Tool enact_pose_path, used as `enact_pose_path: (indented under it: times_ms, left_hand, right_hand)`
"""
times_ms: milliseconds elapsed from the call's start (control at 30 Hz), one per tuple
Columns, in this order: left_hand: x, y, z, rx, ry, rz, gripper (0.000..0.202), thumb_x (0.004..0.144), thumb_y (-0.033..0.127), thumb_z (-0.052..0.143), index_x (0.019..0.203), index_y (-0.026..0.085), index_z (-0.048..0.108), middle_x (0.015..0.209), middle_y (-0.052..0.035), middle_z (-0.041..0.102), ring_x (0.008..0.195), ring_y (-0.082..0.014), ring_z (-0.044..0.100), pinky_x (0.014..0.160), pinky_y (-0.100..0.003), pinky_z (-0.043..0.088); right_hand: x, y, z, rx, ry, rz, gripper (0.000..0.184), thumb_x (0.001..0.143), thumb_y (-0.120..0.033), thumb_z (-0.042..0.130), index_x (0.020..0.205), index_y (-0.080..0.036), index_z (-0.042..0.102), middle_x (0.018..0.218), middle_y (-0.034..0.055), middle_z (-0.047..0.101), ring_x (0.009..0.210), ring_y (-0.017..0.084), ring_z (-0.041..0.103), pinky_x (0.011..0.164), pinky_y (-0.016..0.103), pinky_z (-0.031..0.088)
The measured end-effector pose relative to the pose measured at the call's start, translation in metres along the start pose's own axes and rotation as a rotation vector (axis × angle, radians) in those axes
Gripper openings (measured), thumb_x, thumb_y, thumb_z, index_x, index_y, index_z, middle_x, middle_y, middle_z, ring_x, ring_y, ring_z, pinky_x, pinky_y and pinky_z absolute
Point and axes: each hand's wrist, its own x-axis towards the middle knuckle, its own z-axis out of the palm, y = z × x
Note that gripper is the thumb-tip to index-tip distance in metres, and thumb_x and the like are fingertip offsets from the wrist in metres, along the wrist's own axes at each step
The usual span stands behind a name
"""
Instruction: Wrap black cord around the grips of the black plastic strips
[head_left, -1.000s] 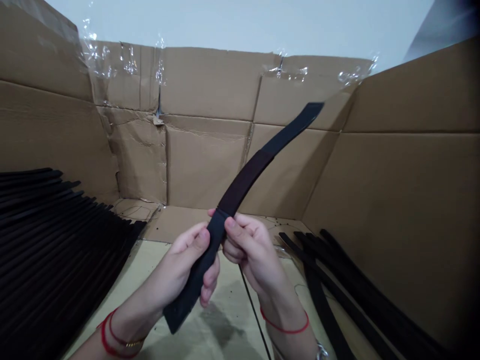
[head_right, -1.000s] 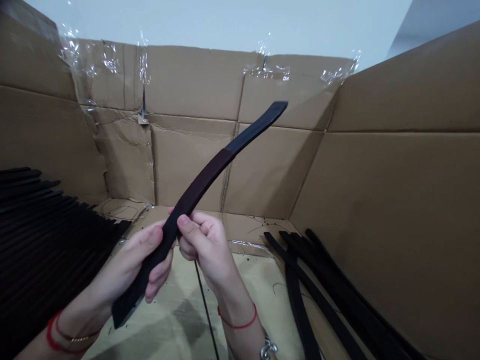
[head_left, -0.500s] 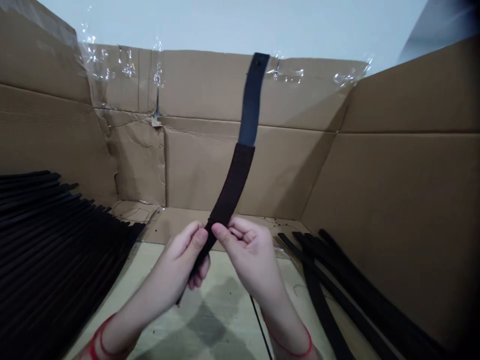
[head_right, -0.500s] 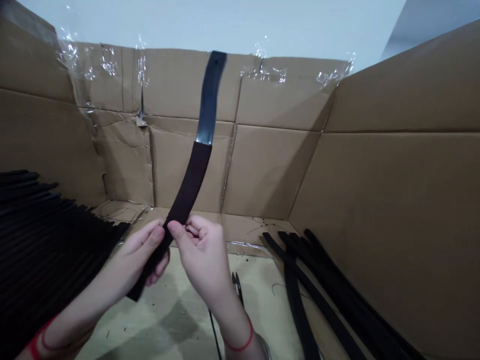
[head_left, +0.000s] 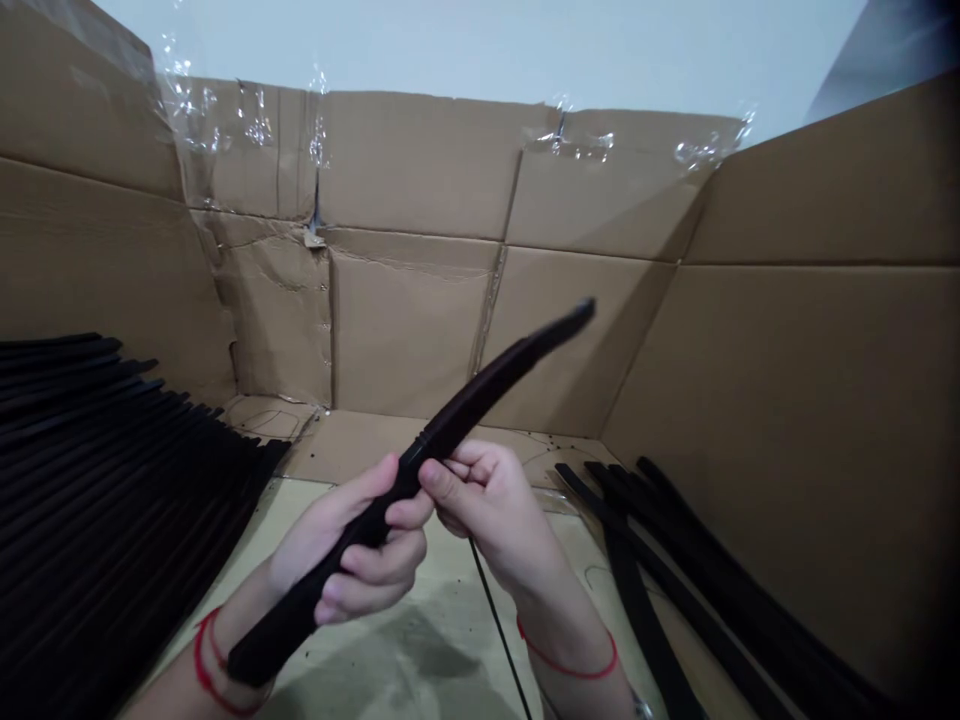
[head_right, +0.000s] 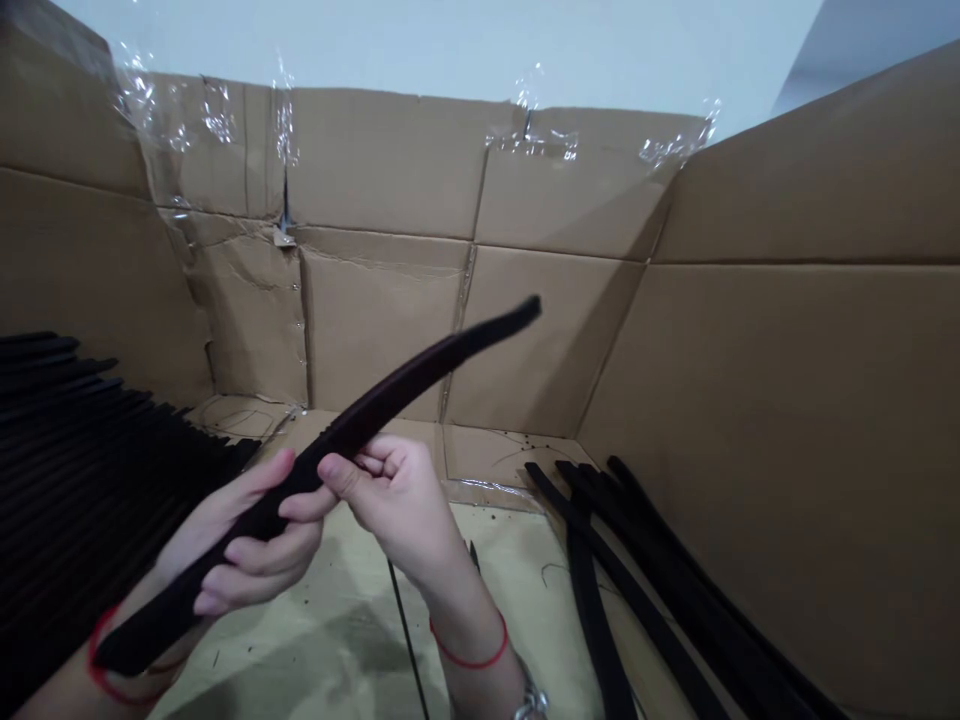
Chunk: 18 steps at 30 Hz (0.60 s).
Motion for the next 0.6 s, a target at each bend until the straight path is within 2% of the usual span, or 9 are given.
enact_pose_path:
  times_ms: [67, 133, 200, 233, 367, 433, 467, 567, 600]
  left_hand:
    - [0.002, -0.001, -0.002, 0.061, 0.077, 0.055, 0.057, 0.086, 0.071, 0.055, 0.078, 0.017, 0.039, 0.050, 0.0065, 0.038, 0.034, -0.0046, 0.033, 0.032, -0.012, 0.032]
    - [0.005, -0.004, 0.000, 0.232, 0.315, 0.181, 0.051, 0.090, 0.063, 0.058, 0.084, 0.013, 0.048, 0.061, 0.0007, 0.051, 0.050, -0.0066, 0.050, 0.047, -0.012, 0.044]
    - [0.006, -0.008, 0.004, 0.245, 0.465, 0.258, 0.047, 0.092, 0.057, 0.059, 0.086, 0.012, 0.051, 0.062, 0.0010, 0.051, 0.051, -0.0055, 0.049, 0.048, -0.010, 0.042]
    - [0.006, -0.009, 0.005, 0.167, 0.458, 0.259, 0.047, 0.093, 0.058, 0.058, 0.084, 0.012, 0.051, 0.057, 0.0032, 0.046, 0.045, -0.0044, 0.044, 0.043, -0.010, 0.038]
    - [0.007, -0.012, -0.001, -0.144, -0.021, -0.005, 0.058, 0.091, 0.070, 0.045, 0.069, 0.017, 0.044, 0.037, 0.0074, 0.027, 0.025, -0.0058, 0.024, 0.026, -0.013, 0.024]
    - [0.007, -0.011, -0.005, -0.074, -0.104, -0.103, 0.064, 0.090, 0.077, 0.036, 0.067, 0.017, 0.044, 0.034, 0.0064, 0.026, 0.023, -0.0080, 0.024, 0.025, -0.016, 0.023]
    - [0.007, -0.011, -0.006, 0.034, 0.013, -0.067, 0.066, 0.089, 0.078, 0.036, 0.069, 0.017, 0.046, 0.036, 0.0056, 0.030, 0.025, -0.0081, 0.028, 0.027, -0.016, 0.024]
    - [0.006, -0.009, 0.000, 0.444, 0.547, 0.222, 0.059, 0.088, 0.073, 0.050, 0.079, 0.014, 0.049, 0.050, 0.0045, 0.040, 0.040, -0.0055, 0.035, 0.038, -0.013, 0.027]
    - [0.005, -0.009, 0.004, 0.517, 0.621, 0.281, 0.058, 0.089, 0.071, 0.051, 0.080, 0.014, 0.049, 0.053, 0.0051, 0.038, 0.042, -0.0048, 0.033, 0.039, -0.012, 0.024]
  right_hand:
    - [0.002, 0.001, 0.001, -0.060, 0.099, -0.055, 0.027, 0.076, -0.039, 0.076, 0.074, -0.013, 0.068, 0.051, -0.0030, 0.048, 0.041, 0.005, 0.035, 0.040, 0.020, 0.023]
    - [0.003, 0.002, 0.000, -0.076, 0.135, -0.067, 0.025, 0.078, -0.037, 0.075, 0.078, -0.013, 0.069, 0.052, -0.0013, 0.052, 0.044, 0.008, 0.042, 0.041, 0.020, 0.027]
    - [0.004, 0.003, -0.001, -0.024, 0.088, -0.035, 0.028, 0.078, -0.039, 0.075, 0.083, -0.012, 0.069, 0.053, -0.0005, 0.055, 0.042, 0.006, 0.037, 0.039, 0.019, 0.021]
    - [0.004, 0.004, -0.002, 0.008, 0.049, -0.012, 0.030, 0.078, -0.040, 0.075, 0.085, -0.012, 0.070, 0.053, -0.0004, 0.056, 0.040, 0.004, 0.032, 0.038, 0.019, 0.017]
    - [0.000, 0.003, -0.005, 0.056, -0.064, 0.035, 0.043, 0.070, -0.047, 0.080, 0.094, -0.013, 0.073, 0.056, 0.0006, 0.058, 0.041, 0.004, 0.030, 0.039, 0.020, 0.014]
    - [-0.001, 0.000, -0.004, 0.029, -0.044, 0.014, 0.041, 0.068, -0.047, 0.081, 0.091, -0.014, 0.075, 0.058, 0.0011, 0.057, 0.045, 0.007, 0.038, 0.040, 0.020, 0.020]
    - [-0.002, -0.002, -0.003, 0.006, -0.013, -0.008, 0.037, 0.069, -0.046, 0.080, 0.087, -0.014, 0.076, 0.058, 0.0013, 0.056, 0.048, 0.009, 0.042, 0.041, 0.021, 0.023]
    - [-0.002, -0.005, 0.003, -0.063, 0.080, -0.092, 0.027, 0.071, -0.040, 0.079, 0.078, -0.015, 0.076, 0.057, 0.0015, 0.054, 0.054, 0.012, 0.047, 0.043, 0.022, 0.027]
    - [-0.002, -0.005, 0.005, -0.073, 0.092, -0.102, 0.025, 0.071, -0.039, 0.079, 0.077, -0.014, 0.075, 0.056, 0.0012, 0.053, 0.054, 0.011, 0.045, 0.043, 0.022, 0.026]
